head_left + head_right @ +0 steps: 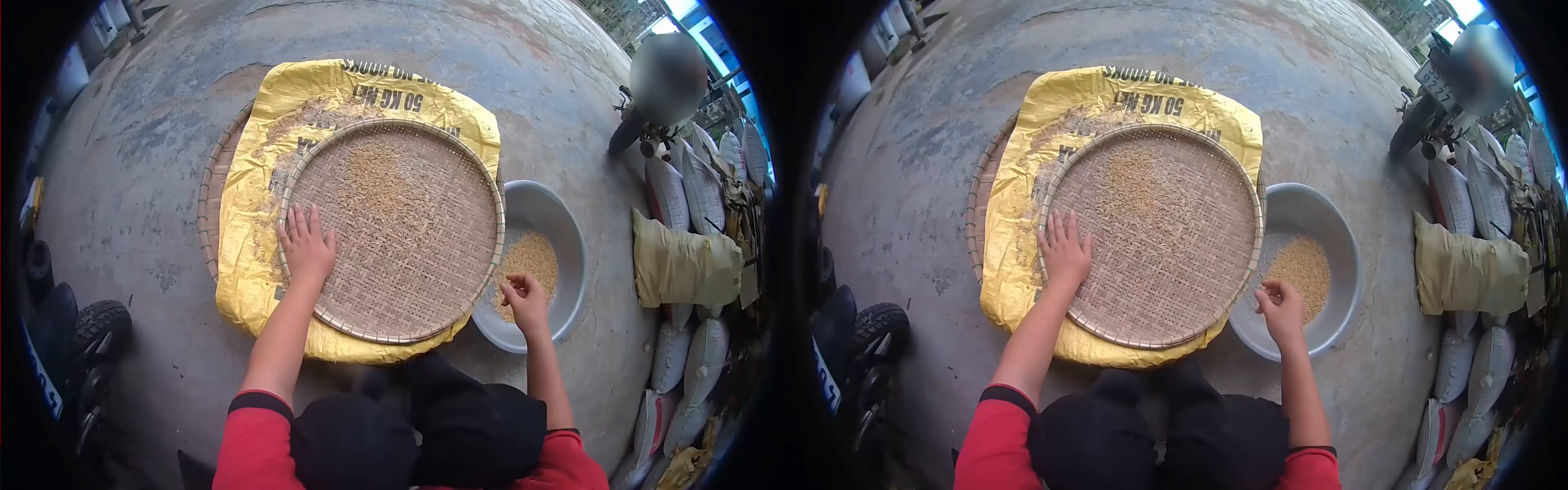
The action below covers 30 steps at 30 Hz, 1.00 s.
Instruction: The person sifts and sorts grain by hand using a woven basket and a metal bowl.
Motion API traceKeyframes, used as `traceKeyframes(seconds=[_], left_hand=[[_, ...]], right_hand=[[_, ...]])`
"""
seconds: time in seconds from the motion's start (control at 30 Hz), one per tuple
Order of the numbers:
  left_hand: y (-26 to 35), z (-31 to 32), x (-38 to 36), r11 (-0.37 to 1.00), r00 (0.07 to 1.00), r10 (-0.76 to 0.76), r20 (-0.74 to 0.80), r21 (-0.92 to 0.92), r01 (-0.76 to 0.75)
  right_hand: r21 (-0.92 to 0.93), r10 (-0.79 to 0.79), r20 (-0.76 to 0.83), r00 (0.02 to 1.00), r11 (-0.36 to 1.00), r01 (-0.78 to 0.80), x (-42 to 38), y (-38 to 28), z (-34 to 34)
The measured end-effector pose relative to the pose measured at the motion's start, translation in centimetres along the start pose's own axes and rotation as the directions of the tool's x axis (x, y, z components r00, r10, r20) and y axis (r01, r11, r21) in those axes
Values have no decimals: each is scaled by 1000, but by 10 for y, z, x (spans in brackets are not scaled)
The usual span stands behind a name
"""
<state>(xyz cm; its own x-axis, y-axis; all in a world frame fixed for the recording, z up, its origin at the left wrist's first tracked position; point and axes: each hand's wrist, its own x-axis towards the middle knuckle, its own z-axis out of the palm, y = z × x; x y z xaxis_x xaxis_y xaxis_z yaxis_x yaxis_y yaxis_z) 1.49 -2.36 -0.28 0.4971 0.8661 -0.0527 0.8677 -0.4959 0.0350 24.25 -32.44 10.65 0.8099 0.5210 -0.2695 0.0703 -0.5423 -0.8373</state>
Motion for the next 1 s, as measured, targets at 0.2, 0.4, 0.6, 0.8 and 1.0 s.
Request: traceKeyframes(seconds=[0.2,0.4,0.6,0.8,1.0], left_hand=[[0,-1,-1,1000,1000,-10,17,4,10],[-2,7,-1,1000,999,-1,-32,-18,0],[1,-3,-2,1000,999,-15,32,28,14],[2,0,-1,1000,999,-15,39,20,14],[0,5,-1,1000,1000,-1,-20,-4,1]], right_hand=[[-402,-62,413,909,883,243,27,-58,55],[-541,-160,317,935,779,316,66,-40,84],[-528,-87,264,961,820,219,75,-40,92],[-531,-134,233,963,812,242,79,-32,97],[-565,-127,230,965,790,238,80,-29,98]])
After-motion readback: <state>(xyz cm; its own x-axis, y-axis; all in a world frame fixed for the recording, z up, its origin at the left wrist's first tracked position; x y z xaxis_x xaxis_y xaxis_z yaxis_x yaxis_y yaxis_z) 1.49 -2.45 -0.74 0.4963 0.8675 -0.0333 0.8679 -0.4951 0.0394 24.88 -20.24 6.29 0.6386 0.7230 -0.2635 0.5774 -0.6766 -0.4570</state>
